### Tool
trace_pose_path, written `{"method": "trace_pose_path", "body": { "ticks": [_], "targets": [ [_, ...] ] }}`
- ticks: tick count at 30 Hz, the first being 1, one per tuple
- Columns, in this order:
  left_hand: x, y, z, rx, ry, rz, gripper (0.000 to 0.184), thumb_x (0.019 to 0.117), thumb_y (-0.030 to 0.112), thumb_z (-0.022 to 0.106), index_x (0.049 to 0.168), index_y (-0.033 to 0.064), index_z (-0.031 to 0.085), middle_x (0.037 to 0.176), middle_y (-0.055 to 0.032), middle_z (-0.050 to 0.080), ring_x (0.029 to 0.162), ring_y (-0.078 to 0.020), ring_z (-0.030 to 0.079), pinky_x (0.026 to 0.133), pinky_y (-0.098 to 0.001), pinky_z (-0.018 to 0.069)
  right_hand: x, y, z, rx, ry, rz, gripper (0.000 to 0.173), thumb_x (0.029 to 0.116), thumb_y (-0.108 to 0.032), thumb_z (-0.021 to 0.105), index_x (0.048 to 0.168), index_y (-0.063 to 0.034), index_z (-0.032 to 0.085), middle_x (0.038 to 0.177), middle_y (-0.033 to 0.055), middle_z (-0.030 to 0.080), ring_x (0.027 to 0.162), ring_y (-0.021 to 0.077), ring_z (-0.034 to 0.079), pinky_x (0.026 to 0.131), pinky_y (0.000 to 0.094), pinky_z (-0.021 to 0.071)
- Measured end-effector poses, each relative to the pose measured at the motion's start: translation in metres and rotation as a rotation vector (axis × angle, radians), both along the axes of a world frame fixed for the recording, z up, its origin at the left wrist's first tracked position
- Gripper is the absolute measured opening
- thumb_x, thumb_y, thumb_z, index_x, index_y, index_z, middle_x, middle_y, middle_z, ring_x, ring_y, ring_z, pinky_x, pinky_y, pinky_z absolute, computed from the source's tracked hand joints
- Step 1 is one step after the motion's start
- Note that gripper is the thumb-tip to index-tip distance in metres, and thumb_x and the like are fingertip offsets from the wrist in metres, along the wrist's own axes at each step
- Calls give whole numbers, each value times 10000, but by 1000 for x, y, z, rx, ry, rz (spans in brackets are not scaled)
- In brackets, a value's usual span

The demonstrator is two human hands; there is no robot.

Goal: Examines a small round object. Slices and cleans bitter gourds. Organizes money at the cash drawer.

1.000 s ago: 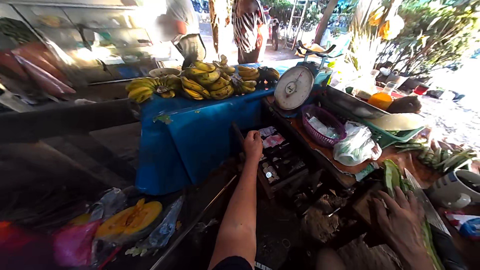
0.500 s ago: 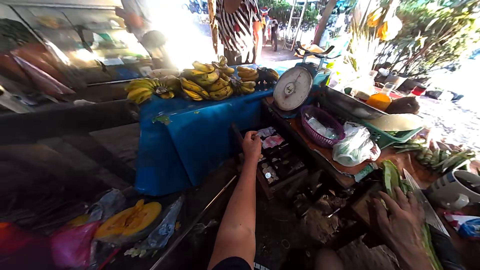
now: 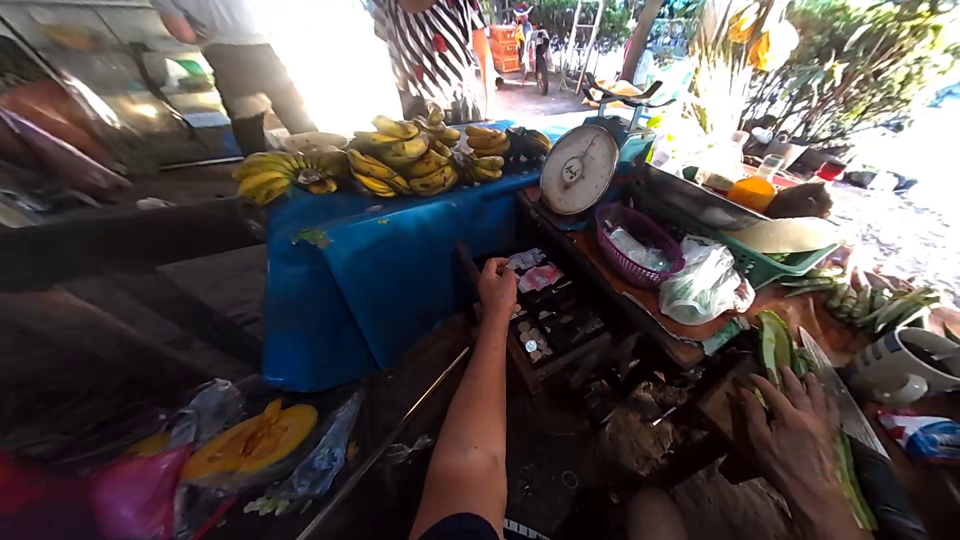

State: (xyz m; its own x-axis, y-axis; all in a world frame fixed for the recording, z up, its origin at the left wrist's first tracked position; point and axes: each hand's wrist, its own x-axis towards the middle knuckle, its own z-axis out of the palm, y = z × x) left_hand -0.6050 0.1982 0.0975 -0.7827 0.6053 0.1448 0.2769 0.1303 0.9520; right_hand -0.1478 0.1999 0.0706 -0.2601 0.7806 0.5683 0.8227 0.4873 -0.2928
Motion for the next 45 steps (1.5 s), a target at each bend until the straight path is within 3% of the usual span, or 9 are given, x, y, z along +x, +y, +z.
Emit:
{"method": "trace_pose_path", "body": {
  "ticks": [7,10,18,27,30,37,45],
  "targets": [
    [-1,2,-3,6,1,-2,268,1032,132,534,1273,55,622,1004,-144,694,785,-244,683,728,-447,582,-1,-3,3,-12,-5,-19,513,1012,-429,447,1190,-55,750,1468,314,514,1408,609,356,1141,768,206],
    [2,3,-1,4,-3,5,265,1034,134,530,1272,62,620,968,-131,691,736,-215,668,661,-403,570,-1,-4,3,-21,-3,-27,482,1011,-416,465,1193,-74,752,1474,302,515,1417,595,357,1155,754,210],
    [3,2,2,36,40,-2,261,1030,119,529,1250,18,625,1074,-163,673,816,-222,687,762,-418,589,-4,-5,5,-33,2,-51,449,1009,-411,492,1192,-96,755,1469,278,534,1415,564,387,1165,725,230],
    [5,0,5,58,66,2,270,1027,88,527,1257,-30,604,1034,-169,656,776,-179,668,729,-356,581,-6,-5,4,-26,6,-50,427,1018,-389,506,1218,-95,743,1492,274,513,1418,545,401,1163,727,237],
    [7,-2,8,46,71,0,281,1035,82,511,1272,-48,588,1068,-192,644,802,-200,667,751,-370,576,-6,-3,1,11,26,-46,428,1015,-372,510,1211,-71,743,1470,289,527,1400,546,428,1156,726,255],
    [-5,2,-4,34,57,15,270,1037,103,524,1269,-8,605,1084,-198,668,858,-263,694,797,-454,593,-7,-3,2,13,12,-6,461,1011,-408,488,1188,-73,751,1489,310,494,1408,604,364,1141,769,213],
    [-3,4,-3,28,41,6,254,1034,100,531,1254,11,620,1005,-157,685,775,-227,689,731,-412,596,-4,-3,-1,-8,-51,-23,494,999,-435,460,1163,-82,765,1466,301,524,1414,617,341,1143,777,188]
  ]
}}
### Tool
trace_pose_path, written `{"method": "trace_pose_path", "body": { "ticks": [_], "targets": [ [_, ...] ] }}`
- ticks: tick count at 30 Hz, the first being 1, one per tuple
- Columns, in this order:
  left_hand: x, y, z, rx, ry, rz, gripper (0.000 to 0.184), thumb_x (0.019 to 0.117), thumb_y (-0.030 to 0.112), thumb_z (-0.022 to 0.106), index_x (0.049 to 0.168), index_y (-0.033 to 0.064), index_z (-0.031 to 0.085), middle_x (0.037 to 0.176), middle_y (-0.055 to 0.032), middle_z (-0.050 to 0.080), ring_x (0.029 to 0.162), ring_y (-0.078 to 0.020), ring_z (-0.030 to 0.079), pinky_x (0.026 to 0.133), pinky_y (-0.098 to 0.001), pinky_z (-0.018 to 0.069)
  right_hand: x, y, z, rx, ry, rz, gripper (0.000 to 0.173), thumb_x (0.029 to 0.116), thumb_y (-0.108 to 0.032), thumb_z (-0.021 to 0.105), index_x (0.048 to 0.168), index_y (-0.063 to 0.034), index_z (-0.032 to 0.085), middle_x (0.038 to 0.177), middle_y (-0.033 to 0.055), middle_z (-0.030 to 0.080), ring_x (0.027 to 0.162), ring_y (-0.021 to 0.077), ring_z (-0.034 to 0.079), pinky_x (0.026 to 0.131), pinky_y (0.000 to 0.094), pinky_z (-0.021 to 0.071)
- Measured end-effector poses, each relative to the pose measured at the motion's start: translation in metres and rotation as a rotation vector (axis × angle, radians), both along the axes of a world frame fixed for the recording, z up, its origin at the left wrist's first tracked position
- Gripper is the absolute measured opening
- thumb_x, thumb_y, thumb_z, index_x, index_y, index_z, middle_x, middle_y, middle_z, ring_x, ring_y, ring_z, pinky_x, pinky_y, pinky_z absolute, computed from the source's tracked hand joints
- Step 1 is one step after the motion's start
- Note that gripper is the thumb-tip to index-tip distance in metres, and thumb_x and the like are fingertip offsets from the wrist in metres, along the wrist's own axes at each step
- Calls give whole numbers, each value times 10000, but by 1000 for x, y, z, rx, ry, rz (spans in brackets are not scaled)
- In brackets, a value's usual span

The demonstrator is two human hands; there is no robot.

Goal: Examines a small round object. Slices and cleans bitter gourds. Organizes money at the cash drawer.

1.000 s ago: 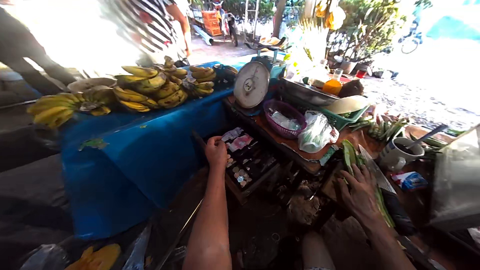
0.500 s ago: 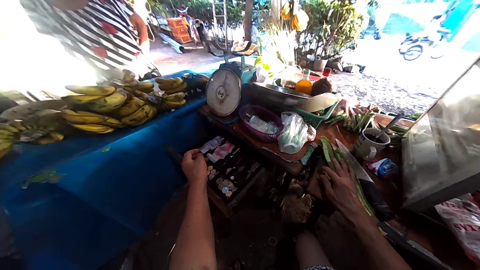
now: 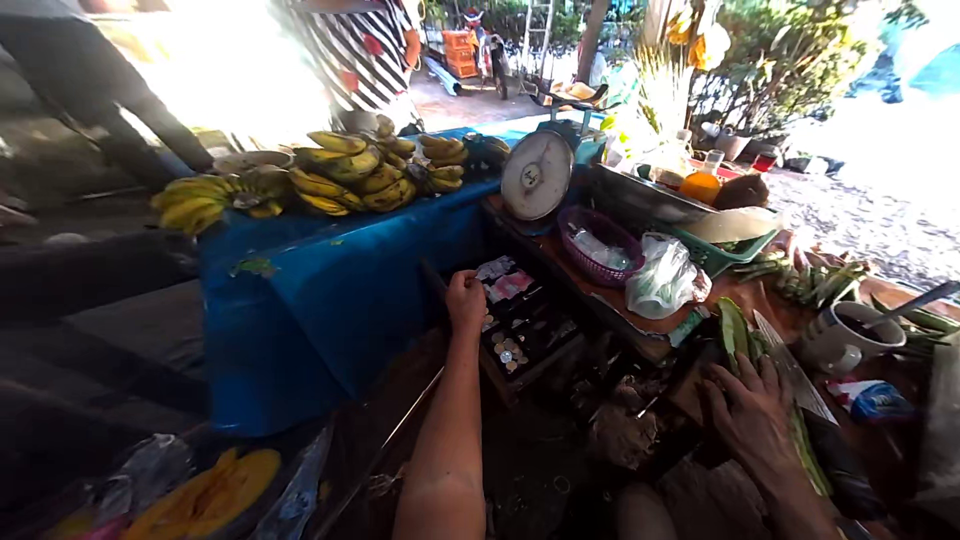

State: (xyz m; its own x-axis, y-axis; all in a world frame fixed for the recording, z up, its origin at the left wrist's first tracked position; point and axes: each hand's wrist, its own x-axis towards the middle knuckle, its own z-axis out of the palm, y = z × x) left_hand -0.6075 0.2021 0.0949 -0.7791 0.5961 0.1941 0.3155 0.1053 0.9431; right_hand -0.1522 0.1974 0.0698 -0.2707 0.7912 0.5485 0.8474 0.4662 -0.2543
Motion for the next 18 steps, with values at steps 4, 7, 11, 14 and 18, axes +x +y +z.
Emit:
{"method": "trace_pose_path", "body": {
  "ticks": [4,7,11,14,18],
  "targets": [
    [2,0,3,-8,-13,5,251,1043,105,527,1255,12,622,998,-150,685,768,-211,684,716,-388,588,2,1,-2,-5,-20,-6,525,996,-475,435,1157,-102,769,1466,284,533,1420,609,336,1143,770,191],
    [3,0,4,-8,-24,1,248,1044,108,529,1256,16,620,984,-145,682,765,-206,680,721,-384,586,1,1,-1,1,-20,-4,511,991,-459,448,1148,-98,774,1453,288,544,1409,623,340,1141,778,185],
    [1,1,2,5,-25,-2,233,1048,101,526,1241,13,622,1002,-151,677,774,-208,681,732,-388,587,0,-1,0,-18,-20,-13,506,988,-452,456,1158,-94,772,1457,291,538,1410,627,335,1137,782,184],
    [0,1,1,-55,25,-23,257,1052,134,512,1258,28,622,1078,-169,680,861,-253,695,793,-452,591,2,-2,0,-20,-25,2,510,996,-466,458,1169,-100,768,1462,287,535,1415,617,336,1138,783,183],
    [-1,12,4,-291,201,-160,305,1020,197,564,1276,49,641,1222,-177,668,1074,-327,668,927,-555,542,2,-1,0,-21,-41,-2,508,995,-460,461,1162,-91,768,1460,293,534,1414,619,336,1138,783,184]
  ]
}}
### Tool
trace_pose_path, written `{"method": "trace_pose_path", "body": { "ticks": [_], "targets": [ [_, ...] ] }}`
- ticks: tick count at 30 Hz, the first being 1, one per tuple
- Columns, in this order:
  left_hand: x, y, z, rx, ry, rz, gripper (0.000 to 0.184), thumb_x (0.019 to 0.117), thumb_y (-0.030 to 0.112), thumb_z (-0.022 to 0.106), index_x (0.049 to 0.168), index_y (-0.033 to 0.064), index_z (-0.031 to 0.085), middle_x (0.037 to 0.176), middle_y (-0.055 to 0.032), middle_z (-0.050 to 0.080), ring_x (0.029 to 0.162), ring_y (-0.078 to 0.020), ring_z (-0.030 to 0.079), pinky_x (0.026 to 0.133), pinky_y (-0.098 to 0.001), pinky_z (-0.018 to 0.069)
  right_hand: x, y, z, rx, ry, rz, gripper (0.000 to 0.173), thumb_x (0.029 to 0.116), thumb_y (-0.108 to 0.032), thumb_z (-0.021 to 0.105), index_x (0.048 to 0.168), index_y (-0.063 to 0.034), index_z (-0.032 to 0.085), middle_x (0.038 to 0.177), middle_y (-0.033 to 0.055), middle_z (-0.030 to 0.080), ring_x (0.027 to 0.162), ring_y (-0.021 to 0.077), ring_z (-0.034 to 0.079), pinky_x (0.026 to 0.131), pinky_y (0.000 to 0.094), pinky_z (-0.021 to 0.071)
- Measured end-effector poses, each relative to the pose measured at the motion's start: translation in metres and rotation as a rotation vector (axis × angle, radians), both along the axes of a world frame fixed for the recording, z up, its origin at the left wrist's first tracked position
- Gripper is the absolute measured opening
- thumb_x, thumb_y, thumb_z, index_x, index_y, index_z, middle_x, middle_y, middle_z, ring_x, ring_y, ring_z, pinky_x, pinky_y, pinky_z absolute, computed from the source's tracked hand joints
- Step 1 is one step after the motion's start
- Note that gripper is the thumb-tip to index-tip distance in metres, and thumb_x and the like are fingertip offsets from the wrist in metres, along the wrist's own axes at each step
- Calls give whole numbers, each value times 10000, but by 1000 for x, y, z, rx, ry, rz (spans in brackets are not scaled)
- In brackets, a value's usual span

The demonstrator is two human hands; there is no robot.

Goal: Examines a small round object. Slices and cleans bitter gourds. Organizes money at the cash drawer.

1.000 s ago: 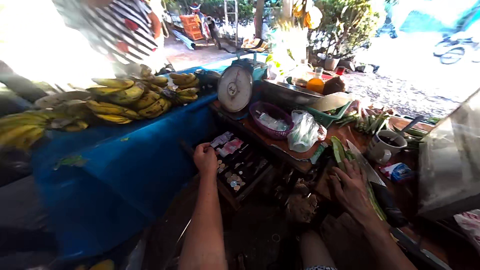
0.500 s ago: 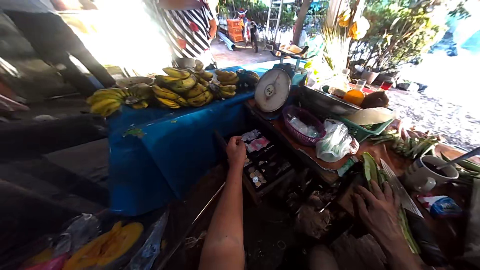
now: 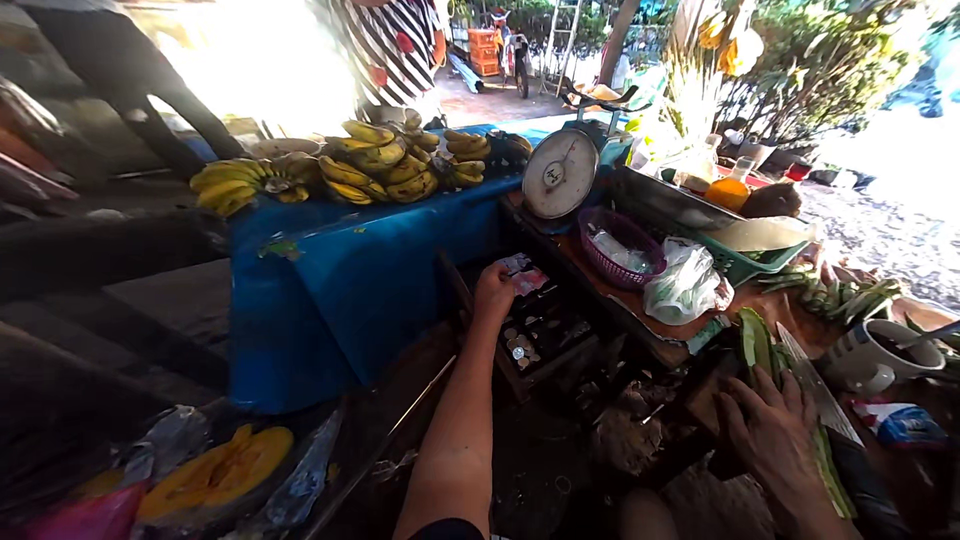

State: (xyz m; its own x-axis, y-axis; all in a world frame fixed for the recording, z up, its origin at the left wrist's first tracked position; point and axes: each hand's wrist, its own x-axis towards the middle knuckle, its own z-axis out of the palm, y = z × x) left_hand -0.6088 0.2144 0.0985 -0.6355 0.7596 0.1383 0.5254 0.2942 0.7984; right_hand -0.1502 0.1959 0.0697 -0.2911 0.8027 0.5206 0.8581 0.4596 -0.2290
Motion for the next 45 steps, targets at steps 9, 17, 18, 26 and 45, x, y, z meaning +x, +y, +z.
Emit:
{"method": "trace_pose_path", "body": {
  "ticks": [9,17,18,26,45],
  "targets": [
    [15,30,-20,-559,429,-354,787,940,740,482,1581,289,411,1652,-194,311,1549,-469,155,1163,-784,-14,-2,3,2,-13,-17,-14,512,997,-469,456,1159,-103,774,1463,295,532,1414,627,328,1143,774,184],
    [20,31,-15,-671,437,-350,753,961,765,390,1563,315,437,1671,-159,289,1548,-445,189,1138,-809,-24,-1,2,1,-18,-51,-28,506,994,-467,453,1146,-112,781,1460,292,537,1421,624,321,1141,782,171],
    [21,30,-14,-669,426,-348,751,965,760,389,1552,296,458,1666,-151,304,1542,-435,219,1135,-813,-15,-1,2,1,-18,-49,-29,512,994,-473,451,1142,-113,782,1459,292,538,1421,624,320,1143,779,170],
    [18,29,-19,-623,396,-333,852,953,780,383,1511,149,514,1632,-147,377,1525,-407,289,1145,-808,-8,-1,1,1,-14,-41,-22,494,985,-458,478,1145,-100,779,1449,292,546,1412,629,327,1132,788,183],
    [26,21,-6,-361,492,-204,490,1082,340,426,1502,104,518,1600,-94,446,1534,-311,309,1212,-709,40,-2,2,0,18,0,-18,516,991,-477,453,1144,-107,780,1449,311,535,1401,629,349,1131,781,194]
  ]
}}
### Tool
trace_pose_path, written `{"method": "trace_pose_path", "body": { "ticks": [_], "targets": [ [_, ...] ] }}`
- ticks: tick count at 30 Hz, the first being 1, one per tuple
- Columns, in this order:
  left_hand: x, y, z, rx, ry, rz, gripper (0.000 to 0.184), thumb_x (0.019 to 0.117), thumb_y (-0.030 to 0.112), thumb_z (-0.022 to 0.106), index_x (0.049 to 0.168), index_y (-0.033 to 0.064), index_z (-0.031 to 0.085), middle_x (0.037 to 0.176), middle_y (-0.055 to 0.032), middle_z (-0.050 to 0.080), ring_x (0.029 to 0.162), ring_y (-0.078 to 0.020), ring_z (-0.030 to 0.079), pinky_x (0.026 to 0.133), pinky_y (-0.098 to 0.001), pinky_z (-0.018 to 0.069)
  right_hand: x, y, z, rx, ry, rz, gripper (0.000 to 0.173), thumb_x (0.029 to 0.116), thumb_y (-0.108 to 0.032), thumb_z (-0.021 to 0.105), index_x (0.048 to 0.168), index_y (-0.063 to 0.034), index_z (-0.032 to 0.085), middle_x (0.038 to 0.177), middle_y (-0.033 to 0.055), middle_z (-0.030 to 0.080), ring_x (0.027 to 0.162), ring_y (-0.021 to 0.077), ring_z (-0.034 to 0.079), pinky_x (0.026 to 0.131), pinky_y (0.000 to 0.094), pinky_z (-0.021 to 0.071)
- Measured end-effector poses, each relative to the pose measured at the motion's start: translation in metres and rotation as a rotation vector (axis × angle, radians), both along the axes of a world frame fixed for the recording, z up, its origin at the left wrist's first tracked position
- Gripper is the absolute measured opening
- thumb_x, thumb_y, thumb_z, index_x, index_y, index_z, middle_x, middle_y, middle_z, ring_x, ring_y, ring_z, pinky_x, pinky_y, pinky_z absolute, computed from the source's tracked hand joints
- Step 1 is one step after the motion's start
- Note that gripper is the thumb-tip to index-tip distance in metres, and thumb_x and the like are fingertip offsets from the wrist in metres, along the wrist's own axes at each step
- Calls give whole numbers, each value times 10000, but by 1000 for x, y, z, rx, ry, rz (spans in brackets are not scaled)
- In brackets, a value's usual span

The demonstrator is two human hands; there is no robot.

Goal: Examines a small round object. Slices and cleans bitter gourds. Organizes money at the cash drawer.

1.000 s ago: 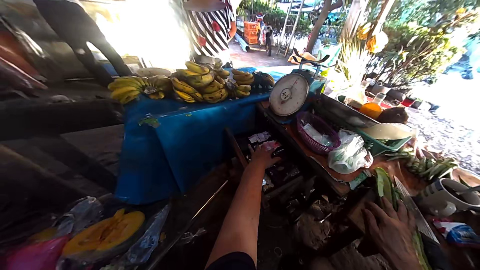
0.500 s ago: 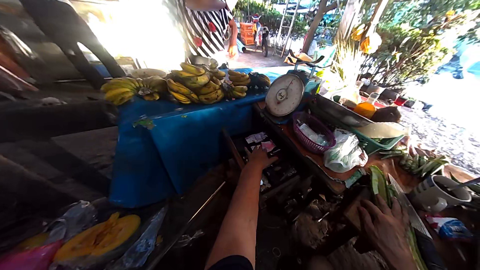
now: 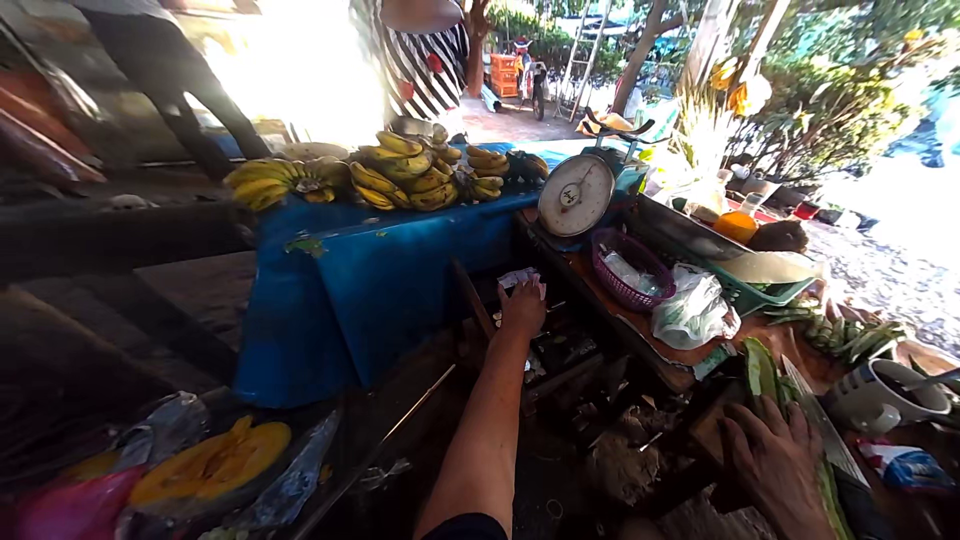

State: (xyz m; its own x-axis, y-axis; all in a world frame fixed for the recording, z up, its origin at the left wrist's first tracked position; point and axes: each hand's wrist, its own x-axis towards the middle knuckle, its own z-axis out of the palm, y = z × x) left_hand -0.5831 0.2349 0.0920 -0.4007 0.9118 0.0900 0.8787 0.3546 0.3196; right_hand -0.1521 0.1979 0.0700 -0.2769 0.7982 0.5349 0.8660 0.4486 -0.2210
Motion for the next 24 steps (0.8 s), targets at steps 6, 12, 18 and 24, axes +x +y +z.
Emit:
{"method": "trace_pose_path", "body": {
  "ticks": [6,12,18,24],
  "targets": [
    [1,-2,2,31,31,-4,405,1049,159,472,1431,97,590,1484,-110,571,1438,-291,466,1229,-651,135,0,-2,1,-3,5,-1,519,990,-471,451,1142,-99,778,1449,318,531,1405,631,340,1132,781,185],
    [1,-5,2,85,30,-28,361,1032,63,477,1348,72,651,1339,-156,657,1285,-323,597,1155,-559,360,1,-2,-1,-7,6,0,502,988,-458,465,1167,-103,771,1459,315,523,1403,635,338,1135,777,200],
    [0,-3,2,110,-31,-19,369,1008,11,506,1344,72,648,1332,-193,635,1239,-371,614,1039,-559,481,1,-1,0,-3,8,3,495,989,-462,470,1170,-116,773,1460,296,532,1408,618,348,1136,779,195],
    [0,-4,3,156,-39,6,370,989,-17,529,1328,63,654,1331,-199,627,1207,-378,630,1005,-545,516,1,-2,0,-1,7,3,501,991,-461,461,1159,-109,775,1459,297,534,1410,615,347,1143,770,188]
  ]
}}
